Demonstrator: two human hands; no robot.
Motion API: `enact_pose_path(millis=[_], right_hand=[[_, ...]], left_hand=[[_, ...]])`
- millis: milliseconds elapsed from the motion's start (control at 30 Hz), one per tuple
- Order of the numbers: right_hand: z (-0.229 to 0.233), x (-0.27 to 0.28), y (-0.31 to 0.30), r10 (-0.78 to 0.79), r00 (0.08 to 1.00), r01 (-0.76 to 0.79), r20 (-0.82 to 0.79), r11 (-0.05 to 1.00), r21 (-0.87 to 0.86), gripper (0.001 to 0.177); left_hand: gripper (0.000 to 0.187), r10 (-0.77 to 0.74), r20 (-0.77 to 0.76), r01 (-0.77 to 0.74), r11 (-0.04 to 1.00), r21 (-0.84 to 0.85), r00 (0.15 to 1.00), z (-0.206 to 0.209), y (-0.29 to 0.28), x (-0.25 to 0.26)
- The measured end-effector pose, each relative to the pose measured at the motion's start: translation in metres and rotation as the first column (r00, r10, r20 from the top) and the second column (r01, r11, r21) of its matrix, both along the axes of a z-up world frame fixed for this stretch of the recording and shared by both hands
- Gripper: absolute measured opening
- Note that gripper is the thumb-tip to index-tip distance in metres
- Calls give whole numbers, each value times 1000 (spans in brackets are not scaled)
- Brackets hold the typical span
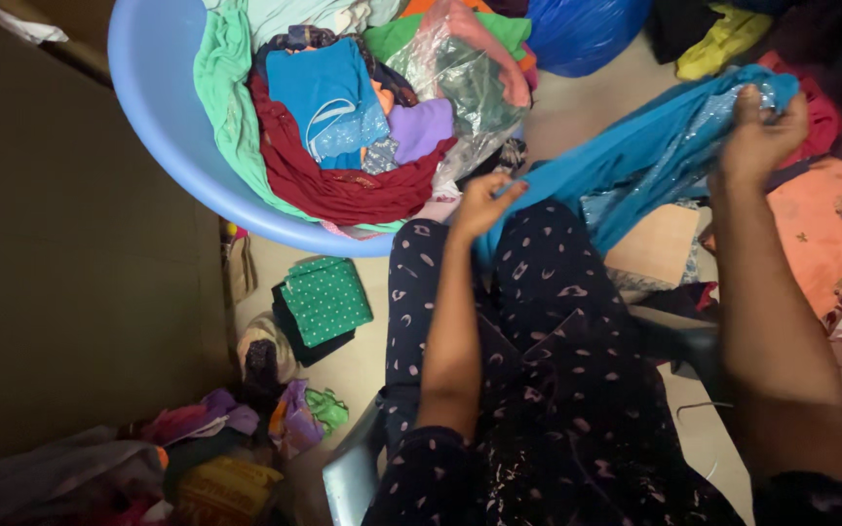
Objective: The person sorts through a pile of clothes, picking up and shaking a blue garment and a piece of bubble wrap by hand.
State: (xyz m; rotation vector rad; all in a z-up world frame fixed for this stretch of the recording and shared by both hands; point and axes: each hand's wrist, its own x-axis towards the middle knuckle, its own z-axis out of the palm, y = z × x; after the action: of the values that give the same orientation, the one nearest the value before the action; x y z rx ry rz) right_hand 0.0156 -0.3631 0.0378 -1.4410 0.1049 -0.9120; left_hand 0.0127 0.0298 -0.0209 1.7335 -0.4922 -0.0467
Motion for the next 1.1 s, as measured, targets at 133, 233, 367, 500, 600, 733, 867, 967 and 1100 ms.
enact_pose_path(millis=[133, 233, 367, 500, 600, 733, 867, 967, 1100], right_hand=[[4, -10, 18, 220, 969, -222, -110, 975, -14, 19], [13, -21, 53, 425, 780, -590, -460, 743, -315, 14], [26, -39, 123, 505, 565, -804, -652, 514, -299, 32], [47, -52, 147, 336, 655, -734, -677, 498, -462, 39], [59, -55, 150, 261, 671, -687, -694, 570, -451, 48], [61, -59, 150, 219, 583, -740, -782, 539, -401, 76], [43, -51, 147, 355, 705, -702, -614, 469, -536, 52], [35, -46, 144, 200, 732, -657, -651, 462, -596, 40], [35, -34, 130, -36, 780, -516, -624, 526, -676, 36]], left_hand=[[21, 195, -153, -212, 972, -103, 969, -20, 9, 15], [20, 367, -81, -373, 924, -78, 927, -12, -1, 11], [19, 350, -3, -347, 929, -130, 937, 16, -41, -8], [18, 254, -11, -254, 967, -5, 967, 38, -69, -28], [17, 184, -57, -184, 983, -6, 981, 47, -70, -29], [14, 93, 10, -93, 995, 40, 996, 51, -57, -28], [14, 41, 79, -41, 999, 7, 996, 52, -52, -27], [14, 132, 161, -138, 990, 27, 978, 50, -55, -27], [21, 98, 11, -98, 995, -2, 995, 48, -49, -23]])
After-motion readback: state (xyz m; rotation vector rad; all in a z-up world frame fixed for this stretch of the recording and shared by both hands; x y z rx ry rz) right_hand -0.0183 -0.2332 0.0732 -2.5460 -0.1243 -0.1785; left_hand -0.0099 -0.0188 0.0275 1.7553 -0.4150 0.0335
